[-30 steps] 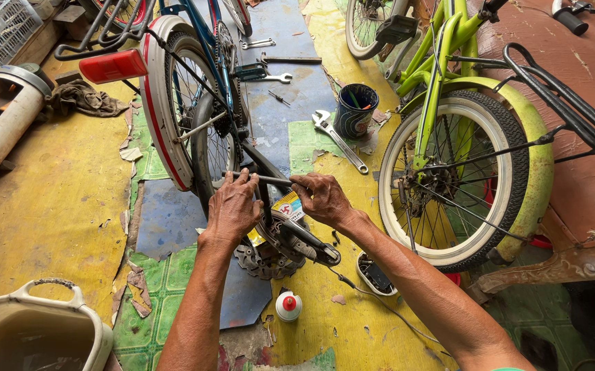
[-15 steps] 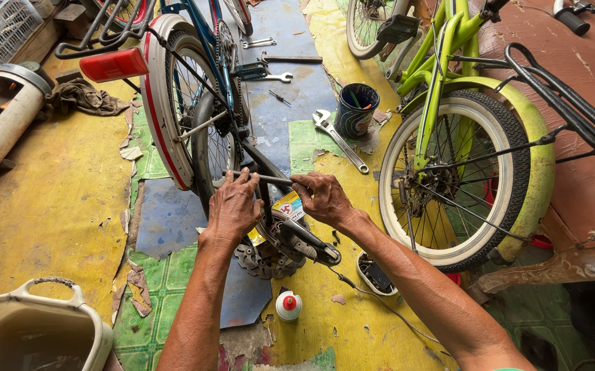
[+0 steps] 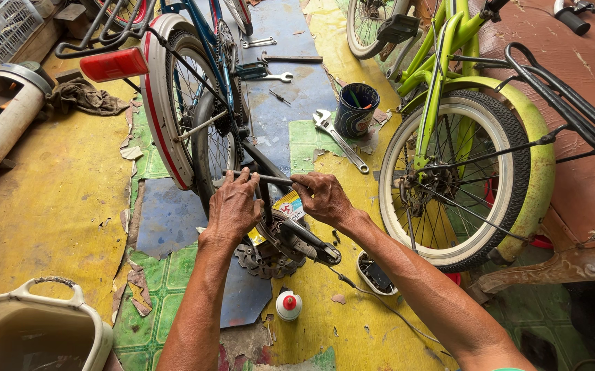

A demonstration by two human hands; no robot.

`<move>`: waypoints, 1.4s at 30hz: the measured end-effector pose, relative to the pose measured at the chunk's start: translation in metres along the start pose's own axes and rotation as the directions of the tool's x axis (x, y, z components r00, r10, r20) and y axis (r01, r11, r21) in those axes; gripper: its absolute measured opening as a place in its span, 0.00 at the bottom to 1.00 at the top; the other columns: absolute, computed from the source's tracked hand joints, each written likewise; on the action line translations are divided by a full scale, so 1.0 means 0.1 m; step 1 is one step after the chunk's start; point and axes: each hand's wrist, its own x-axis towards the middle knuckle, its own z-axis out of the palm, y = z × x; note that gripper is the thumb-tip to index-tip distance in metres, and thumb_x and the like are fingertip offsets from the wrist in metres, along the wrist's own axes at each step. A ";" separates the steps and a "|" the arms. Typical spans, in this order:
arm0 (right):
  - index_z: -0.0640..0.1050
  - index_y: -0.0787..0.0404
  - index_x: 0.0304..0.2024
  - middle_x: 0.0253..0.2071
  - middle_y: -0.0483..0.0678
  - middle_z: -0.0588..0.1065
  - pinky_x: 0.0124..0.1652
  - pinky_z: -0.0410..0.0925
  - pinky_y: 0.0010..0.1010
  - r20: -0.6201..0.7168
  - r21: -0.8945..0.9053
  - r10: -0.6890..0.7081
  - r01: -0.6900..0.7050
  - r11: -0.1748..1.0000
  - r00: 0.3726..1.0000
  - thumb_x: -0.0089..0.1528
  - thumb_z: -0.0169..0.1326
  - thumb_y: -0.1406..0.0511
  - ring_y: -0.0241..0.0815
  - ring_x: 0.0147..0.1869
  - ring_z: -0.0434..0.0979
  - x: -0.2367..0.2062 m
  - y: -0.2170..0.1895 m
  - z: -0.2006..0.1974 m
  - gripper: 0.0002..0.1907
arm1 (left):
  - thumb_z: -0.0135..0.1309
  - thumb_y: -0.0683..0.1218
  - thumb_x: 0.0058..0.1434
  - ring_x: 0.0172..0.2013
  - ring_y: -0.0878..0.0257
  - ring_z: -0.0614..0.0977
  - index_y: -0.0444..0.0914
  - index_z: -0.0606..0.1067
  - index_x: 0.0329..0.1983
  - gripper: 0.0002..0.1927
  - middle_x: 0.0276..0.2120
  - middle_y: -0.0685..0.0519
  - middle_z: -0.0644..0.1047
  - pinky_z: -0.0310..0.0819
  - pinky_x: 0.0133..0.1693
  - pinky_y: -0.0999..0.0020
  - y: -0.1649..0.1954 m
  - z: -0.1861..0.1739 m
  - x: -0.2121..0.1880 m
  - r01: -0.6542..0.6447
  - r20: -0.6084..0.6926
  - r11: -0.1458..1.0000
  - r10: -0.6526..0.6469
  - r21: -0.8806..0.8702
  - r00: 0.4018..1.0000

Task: The person works on the rear wheel and chain area of a bicycle, using a wrench to tighten components. They then retrieve a bottle of lubricant, open it, and apply the lubricant to the chain and rear hub area. The person continues to adjust the chain and wheel with the wrench.

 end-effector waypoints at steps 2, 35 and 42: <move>0.83 0.66 0.48 0.39 0.58 0.83 0.38 0.77 0.36 0.002 0.002 0.008 -0.008 1.000 1.000 0.65 0.56 0.66 0.48 0.36 0.86 0.00 0.00 0.00 0.12 | 0.62 0.48 0.58 0.70 0.41 0.61 0.43 0.67 0.69 0.34 0.71 0.46 0.63 0.66 0.64 0.49 0.00 0.00 0.00 0.001 0.002 1.000 -0.001 -0.005 1.000; 0.83 0.60 0.32 0.32 0.52 0.81 0.33 0.75 0.40 0.922 -0.341 0.338 -0.018 0.940 0.189 0.61 0.61 0.51 0.47 0.34 0.81 -0.81 -0.43 0.07 0.18 | 0.62 0.45 0.56 0.68 0.48 0.65 0.42 0.70 0.66 0.32 0.69 0.50 0.67 0.68 0.63 0.54 -0.16 -0.02 -0.16 -0.051 -0.056 0.997 0.048 -0.055 0.997; 0.36 0.56 0.79 0.63 0.62 0.67 0.59 0.65 0.50 0.882 -0.370 0.350 0.002 0.929 0.314 0.48 0.70 0.42 0.60 0.64 0.70 -1.59 -0.31 0.92 0.74 | 0.64 0.46 0.54 0.70 0.42 0.58 0.40 0.63 0.71 0.40 0.72 0.46 0.60 0.60 0.65 0.47 -0.32 -0.02 -0.24 -0.057 -0.002 0.998 0.057 -0.024 0.998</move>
